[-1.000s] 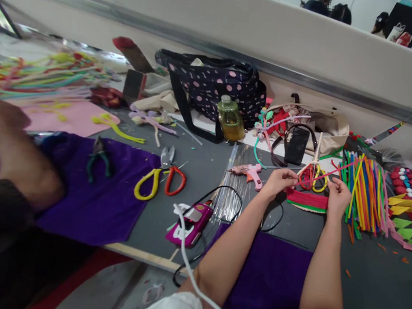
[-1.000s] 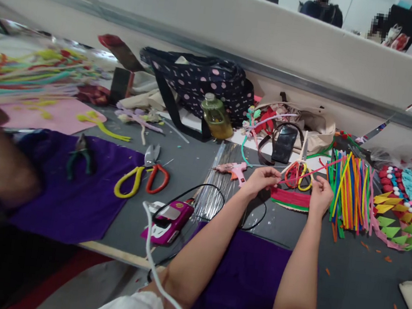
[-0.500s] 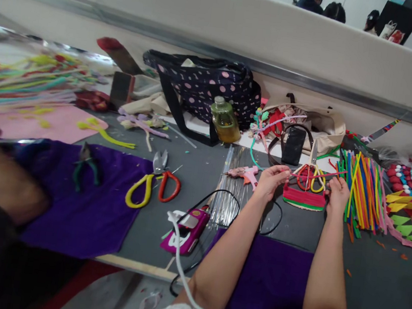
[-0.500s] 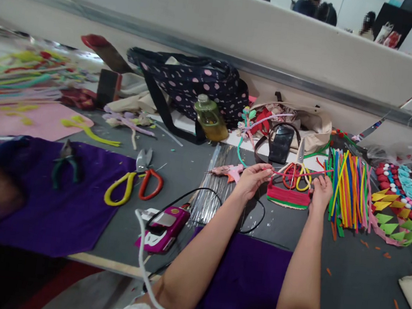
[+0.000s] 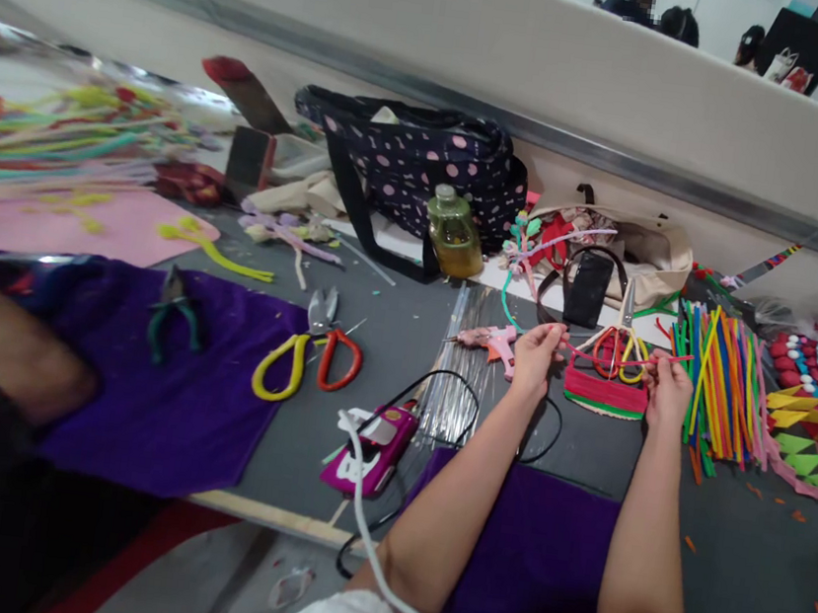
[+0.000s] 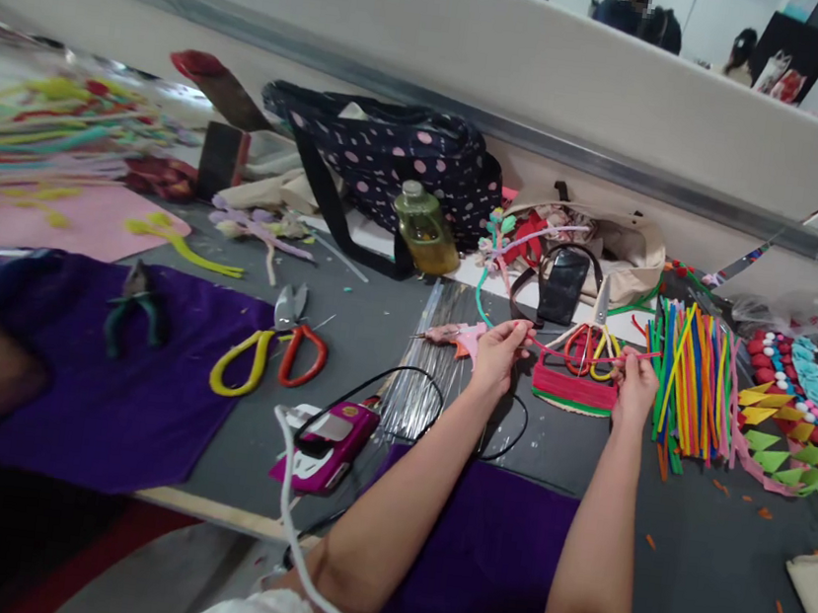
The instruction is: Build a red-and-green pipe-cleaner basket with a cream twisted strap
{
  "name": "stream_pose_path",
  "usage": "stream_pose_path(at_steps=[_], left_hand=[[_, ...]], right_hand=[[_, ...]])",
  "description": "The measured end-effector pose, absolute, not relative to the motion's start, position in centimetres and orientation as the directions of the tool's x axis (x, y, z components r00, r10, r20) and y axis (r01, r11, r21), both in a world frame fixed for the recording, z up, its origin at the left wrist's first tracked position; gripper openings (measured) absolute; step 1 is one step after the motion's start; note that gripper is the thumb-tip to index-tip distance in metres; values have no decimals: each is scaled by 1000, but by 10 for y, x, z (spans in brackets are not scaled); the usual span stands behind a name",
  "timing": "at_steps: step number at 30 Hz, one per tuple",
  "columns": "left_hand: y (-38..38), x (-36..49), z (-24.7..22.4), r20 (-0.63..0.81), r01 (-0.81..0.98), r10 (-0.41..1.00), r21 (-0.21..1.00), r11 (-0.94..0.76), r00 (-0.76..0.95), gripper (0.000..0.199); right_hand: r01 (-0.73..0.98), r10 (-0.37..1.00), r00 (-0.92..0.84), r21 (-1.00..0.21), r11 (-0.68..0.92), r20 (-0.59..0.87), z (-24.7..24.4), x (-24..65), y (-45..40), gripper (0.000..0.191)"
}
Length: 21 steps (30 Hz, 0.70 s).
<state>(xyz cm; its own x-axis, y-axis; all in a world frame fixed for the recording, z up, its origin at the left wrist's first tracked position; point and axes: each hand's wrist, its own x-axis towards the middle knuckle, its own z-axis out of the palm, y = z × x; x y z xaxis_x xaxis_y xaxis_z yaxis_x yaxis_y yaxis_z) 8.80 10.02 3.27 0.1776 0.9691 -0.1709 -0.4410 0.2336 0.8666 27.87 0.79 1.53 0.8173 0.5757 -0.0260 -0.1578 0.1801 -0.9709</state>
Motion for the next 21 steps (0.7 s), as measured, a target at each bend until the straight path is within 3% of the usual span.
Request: stream_pose_path(at_steps=[7, 15, 21], left_hand=[[95, 89, 38, -92, -376, 994, 921, 104, 50, 31], [84, 99, 38, 34, -245, 997, 969, -17, 65, 26], [80, 99, 39, 130, -202, 989, 973, -115, 67, 23]], right_hand=[[-39, 572, 819, -999, -22, -44, 24, 273, -10, 34], [238, 696, 718, -941, -242, 3, 32, 281, -29, 27], [249, 713, 701, -946, -206, 29, 42, 279, -36, 31]])
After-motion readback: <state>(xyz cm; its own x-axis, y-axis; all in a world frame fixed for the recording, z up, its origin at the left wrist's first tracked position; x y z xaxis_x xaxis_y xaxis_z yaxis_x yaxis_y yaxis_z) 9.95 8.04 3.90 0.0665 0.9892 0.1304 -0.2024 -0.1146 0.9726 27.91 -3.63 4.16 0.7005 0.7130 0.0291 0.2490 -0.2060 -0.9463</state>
